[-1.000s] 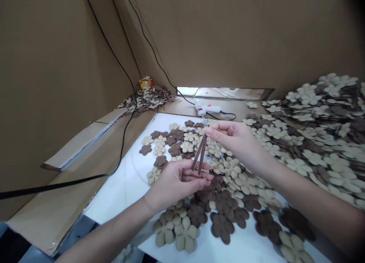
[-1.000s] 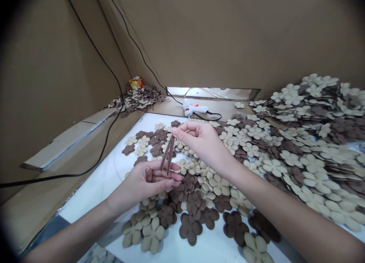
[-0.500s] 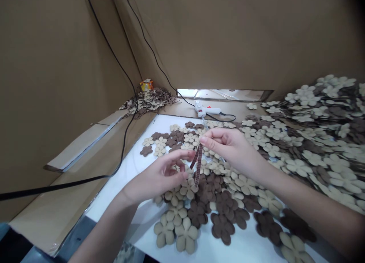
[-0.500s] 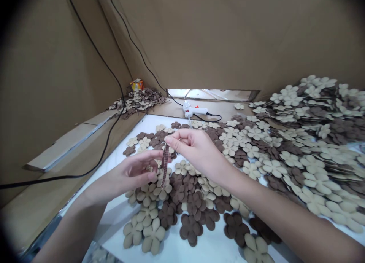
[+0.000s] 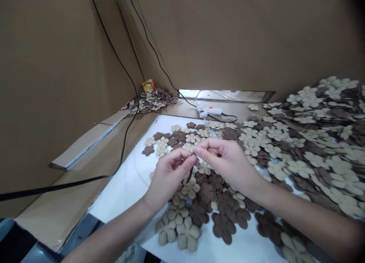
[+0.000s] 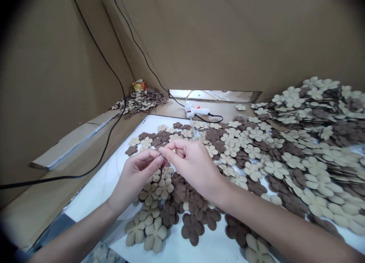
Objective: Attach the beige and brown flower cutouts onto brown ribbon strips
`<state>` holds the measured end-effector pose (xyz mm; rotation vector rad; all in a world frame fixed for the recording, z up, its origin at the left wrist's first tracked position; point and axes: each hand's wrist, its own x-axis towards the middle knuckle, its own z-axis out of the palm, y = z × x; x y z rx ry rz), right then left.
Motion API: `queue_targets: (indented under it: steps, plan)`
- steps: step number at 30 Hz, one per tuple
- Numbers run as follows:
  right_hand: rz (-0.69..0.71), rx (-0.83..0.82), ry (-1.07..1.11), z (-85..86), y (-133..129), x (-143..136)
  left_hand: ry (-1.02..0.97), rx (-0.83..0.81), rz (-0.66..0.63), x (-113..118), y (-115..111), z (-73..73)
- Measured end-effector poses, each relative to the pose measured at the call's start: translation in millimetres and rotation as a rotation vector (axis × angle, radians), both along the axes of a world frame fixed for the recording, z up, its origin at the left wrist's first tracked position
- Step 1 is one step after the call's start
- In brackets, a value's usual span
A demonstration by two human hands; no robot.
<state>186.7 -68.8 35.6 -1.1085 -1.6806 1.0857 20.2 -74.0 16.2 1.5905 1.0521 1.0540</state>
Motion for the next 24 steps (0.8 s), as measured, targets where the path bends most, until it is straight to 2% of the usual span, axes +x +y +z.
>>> queue_targets:
  steps: [9,17,21,24]
  plan:
    - [-0.035,-0.051,0.038,0.7,-1,-2,0.077,0.162,0.104,-2,0,-0.9]
    - [-0.025,-0.093,0.108,-4.2,1,-5,0.126,0.389,0.193,-3,2,-5.4]
    - [0.012,-0.122,0.106,-4.2,3,-4,0.112,0.415,0.259,-11,5,2.5]
    - [0.074,-0.172,-0.015,-6.1,8,0,0.083,0.341,0.332,-32,9,13.4]
